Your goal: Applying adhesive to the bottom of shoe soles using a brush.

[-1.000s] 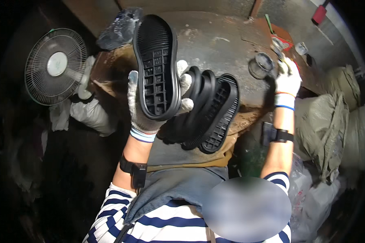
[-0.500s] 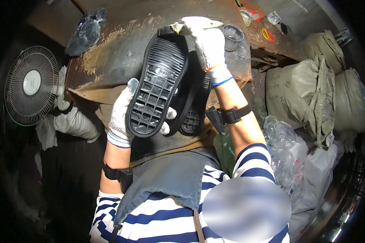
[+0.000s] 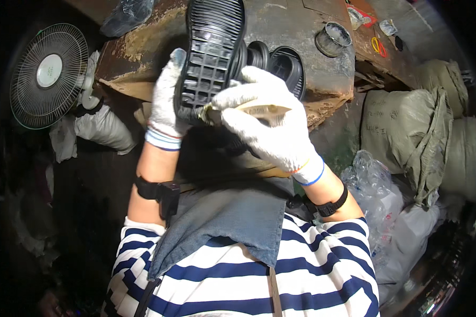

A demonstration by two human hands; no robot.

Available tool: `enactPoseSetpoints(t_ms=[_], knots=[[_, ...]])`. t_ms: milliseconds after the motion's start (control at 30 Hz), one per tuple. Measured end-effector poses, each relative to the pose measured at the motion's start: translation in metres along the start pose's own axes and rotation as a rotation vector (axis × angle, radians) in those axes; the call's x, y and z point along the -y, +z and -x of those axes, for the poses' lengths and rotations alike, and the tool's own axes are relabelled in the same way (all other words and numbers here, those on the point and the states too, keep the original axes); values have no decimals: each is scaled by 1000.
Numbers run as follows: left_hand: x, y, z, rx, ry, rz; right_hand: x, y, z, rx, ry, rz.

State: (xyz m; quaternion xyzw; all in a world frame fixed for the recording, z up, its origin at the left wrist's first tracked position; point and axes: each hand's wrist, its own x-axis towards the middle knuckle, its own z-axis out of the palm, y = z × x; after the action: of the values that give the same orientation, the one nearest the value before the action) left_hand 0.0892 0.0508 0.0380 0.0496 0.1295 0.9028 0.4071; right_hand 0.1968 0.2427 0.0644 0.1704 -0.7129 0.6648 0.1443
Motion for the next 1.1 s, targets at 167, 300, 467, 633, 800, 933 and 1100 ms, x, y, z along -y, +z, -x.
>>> enactPoseSetpoints(t_ms=[167,300,467,633,800,933,1100], knots=[[-17,32,17,-314,223,-1447,7,-19,-9,100,-142,412],[-22,4,28,-124,324,-1531,11,-22,-31,-66,50,234],[-7,28,29,-2,129,-1280,-24,-89,-83,-83,-263,789],[6,9,36,14,114,-1176,-22,-84,-92,-110,-626,1011],[16,11,38,-187,-69,-651,-32,-91,-95,-142,-532,1069],[21,23,30,-164,-258,-25,-37,-93,-130,-113,-649,1094],[21,19,14,-6,-251,168,-46,-74,-151,-62,-712,1048]])
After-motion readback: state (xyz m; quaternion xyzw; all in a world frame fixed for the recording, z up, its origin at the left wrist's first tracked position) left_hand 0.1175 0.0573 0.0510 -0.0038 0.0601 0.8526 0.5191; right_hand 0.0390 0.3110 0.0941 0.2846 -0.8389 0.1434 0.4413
